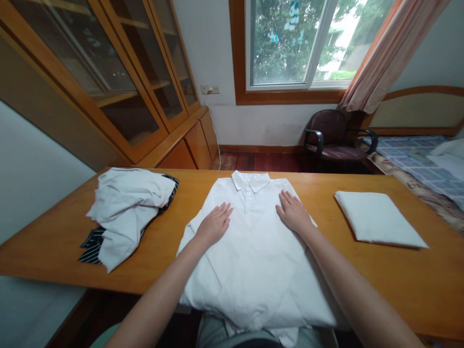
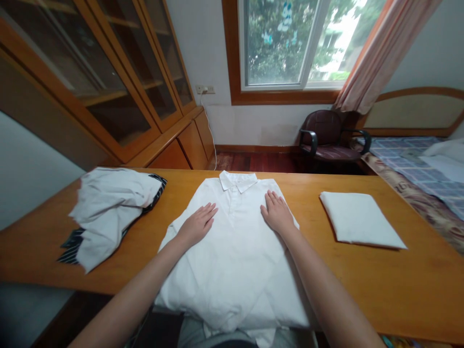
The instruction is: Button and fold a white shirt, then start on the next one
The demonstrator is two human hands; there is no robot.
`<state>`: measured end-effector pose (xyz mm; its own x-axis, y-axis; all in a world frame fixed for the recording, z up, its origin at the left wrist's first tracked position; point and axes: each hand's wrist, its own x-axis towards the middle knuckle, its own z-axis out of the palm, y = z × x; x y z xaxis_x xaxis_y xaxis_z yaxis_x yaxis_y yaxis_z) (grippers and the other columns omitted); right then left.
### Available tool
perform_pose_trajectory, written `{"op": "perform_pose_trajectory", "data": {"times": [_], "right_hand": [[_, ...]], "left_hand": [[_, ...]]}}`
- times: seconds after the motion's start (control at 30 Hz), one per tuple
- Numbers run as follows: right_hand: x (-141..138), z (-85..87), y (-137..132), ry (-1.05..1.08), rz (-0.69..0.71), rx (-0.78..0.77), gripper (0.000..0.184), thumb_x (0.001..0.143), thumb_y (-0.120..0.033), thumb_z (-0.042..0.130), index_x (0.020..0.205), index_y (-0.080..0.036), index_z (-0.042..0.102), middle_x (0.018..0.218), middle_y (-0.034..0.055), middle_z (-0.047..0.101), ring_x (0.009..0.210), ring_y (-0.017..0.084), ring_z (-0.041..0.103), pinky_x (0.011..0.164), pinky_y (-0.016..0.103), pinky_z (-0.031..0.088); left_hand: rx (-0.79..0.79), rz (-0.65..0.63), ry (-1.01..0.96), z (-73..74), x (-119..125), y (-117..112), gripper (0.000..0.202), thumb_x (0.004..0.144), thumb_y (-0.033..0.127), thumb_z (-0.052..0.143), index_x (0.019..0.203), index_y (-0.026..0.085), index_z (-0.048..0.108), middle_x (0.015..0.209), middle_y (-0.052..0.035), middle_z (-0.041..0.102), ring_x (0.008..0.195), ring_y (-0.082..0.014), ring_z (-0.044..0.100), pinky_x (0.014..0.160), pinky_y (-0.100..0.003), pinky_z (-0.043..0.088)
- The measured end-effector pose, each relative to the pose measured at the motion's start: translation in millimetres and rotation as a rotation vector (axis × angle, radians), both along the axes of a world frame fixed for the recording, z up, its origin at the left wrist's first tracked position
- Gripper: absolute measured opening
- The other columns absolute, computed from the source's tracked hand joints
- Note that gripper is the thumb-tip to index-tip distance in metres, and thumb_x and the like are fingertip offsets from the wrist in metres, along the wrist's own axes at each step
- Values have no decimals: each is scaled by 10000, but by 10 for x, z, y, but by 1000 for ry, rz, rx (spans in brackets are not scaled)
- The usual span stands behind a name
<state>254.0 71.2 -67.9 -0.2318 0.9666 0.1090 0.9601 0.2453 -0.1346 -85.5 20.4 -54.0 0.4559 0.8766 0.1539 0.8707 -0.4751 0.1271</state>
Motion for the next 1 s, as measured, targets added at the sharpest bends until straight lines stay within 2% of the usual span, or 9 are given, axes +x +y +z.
{"op": "perform_pose_trajectory", "data": {"times": [0.13, 0.33, 0.53, 0.67, 0.73, 0.83, 0.9, 1.0], "right_hand": [[100, -11, 19, -19, 3, -3, 628, 1007, -454, 309, 1523, -102, 364, 1608, 130, 311, 1499, 256, 250, 1212, 458, 219], [334, -33, -28, -58, -78, -24, 678, 1001, -557, 238, 1556, -176, 316, 1634, 91, 257, 1507, 307, 206, 1195, 579, 181], [692, 43, -43, -102, -182, -42, 676, 994, -556, 268, 1535, -163, 364, 1622, 96, 288, 1495, 342, 225, 1177, 612, 195], [828, 150, -88, -117, -178, 42, 601, 1011, -456, 290, 1489, -121, 433, 1607, 131, 314, 1492, 342, 241, 1185, 586, 202], [749, 202, -169, -82, -129, 84, 576, 1024, -415, 269, 1476, -104, 445, 1598, 151, 327, 1488, 322, 264, 1190, 542, 230], [424, 245, -391, 6, -9, 76, 585, 1035, -433, 259, 1481, -98, 433, 1599, 155, 326, 1483, 293, 292, 1193, 476, 271], [152, 237, -569, 37, 80, 42, 597, 1033, -456, 286, 1493, -97, 416, 1609, 156, 301, 1491, 292, 274, 1196, 467, 273], [-132, 181, -768, 43, 142, -5, 596, 1027, -471, 331, 1520, -140, 383, 1615, 133, 293, 1496, 286, 264, 1194, 483, 279]], "left_hand": [[-20, 104, 44, -31, -159, 1, 505, 1016, 341, 344, 1489, 185, 428, 1590, -76, 361, 1491, -209, 295, 1236, -431, 249], [-46, 327, 120, 13, -362, 4, 591, 1012, 445, 315, 1550, 202, 315, 1635, -76, 239, 1524, -239, 188, 1239, -483, 207], [-68, 351, 125, 30, -360, -1, 628, 1009, 477, 296, 1557, 171, 293, 1641, -103, 209, 1527, -265, 174, 1235, -521, 186], [-83, 367, 141, 73, -341, 2, 628, 1007, 477, 289, 1544, 152, 321, 1636, -113, 222, 1527, -272, 172, 1235, -544, 167], [-71, 376, 152, 99, -303, 9, 614, 1002, 456, 307, 1527, 140, 353, 1628, -129, 243, 1522, -285, 191, 1231, -568, 156], [-20, 371, 158, 119, -165, 24, 562, 984, 367, 361, 1494, 134, 410, 1618, -139, 274, 1519, -286, 206, 1236, -558, 146], [-7, 339, 144, 105, -25, 33, 548, 972, 325, 381, 1481, 127, 429, 1612, -136, 293, 1519, -273, 208, 1245, -524, 154], [-30, 282, 104, 44, 174, 44, 555, 982, 352, 376, 1487, 126, 423, 1605, -129, 312, 1515, -264, 226, 1245, -498, 184]]}}
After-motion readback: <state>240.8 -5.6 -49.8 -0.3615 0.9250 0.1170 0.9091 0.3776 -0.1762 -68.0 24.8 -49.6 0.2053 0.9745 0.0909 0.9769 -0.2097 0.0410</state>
